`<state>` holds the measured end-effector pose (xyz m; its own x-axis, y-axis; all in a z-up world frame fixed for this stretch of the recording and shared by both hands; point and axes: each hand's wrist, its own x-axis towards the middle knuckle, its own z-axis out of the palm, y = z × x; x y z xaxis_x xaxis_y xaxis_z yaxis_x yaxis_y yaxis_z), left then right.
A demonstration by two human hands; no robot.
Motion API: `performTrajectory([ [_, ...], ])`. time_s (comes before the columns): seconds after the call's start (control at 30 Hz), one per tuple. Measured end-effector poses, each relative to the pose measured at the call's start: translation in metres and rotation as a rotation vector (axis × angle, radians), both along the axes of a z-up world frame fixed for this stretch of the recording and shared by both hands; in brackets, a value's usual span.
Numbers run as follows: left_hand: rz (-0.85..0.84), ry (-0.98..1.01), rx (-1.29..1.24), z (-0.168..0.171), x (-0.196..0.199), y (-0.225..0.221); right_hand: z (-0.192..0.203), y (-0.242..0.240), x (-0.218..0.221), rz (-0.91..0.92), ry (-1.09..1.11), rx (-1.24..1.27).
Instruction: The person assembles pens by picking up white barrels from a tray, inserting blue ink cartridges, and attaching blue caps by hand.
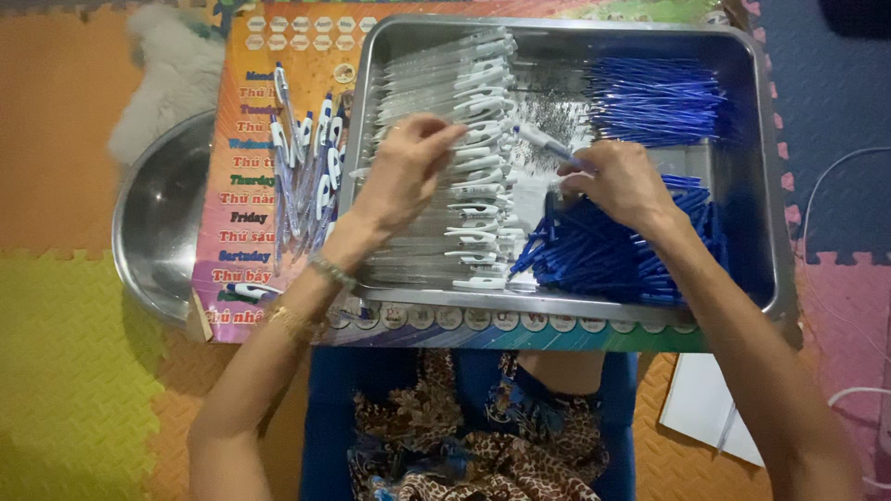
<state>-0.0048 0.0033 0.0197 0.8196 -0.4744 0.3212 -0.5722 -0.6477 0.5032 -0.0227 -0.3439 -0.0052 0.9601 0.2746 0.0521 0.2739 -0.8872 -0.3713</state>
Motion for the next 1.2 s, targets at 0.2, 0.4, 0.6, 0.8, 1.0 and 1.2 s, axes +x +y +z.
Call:
performTrajectory([
  [0.2, 0.114, -0.068, 0.039, 0.020, -0.024, 0.068, -0.034, -0.006, 0.024, -0.077, 0.017, -0.113],
  [0.4, 0.322, 0.040, -0.194, -0.003, -0.044, 0.164, 0.004, 0.002, 0.001, 0.064, -0.133, 0.053],
  [0.6, 0.337, 0.056, -0.213, -0.035, -0.064, 0.168, 0.031, 0.029, -0.044, 0.081, -0.262, 0.180],
  [0.8, 0.264, 0.378, 0.094, 0.007, -0.059, 0.099, 0.063, 0.068, -0.085, 0.045, -0.141, 0.321],
  [1.0, 0.270, 0.239, 0.293, 0.010, -0.059, 0.079, 0.062, 0.052, -0.132, -0.017, -0.205, 0.368],
  [1.2, 0.474, -0.041, 0.129, -0.026, -0.035, 0.143, 0.073, 0.030, -0.197, -0.186, 0.007, 0.576],
])
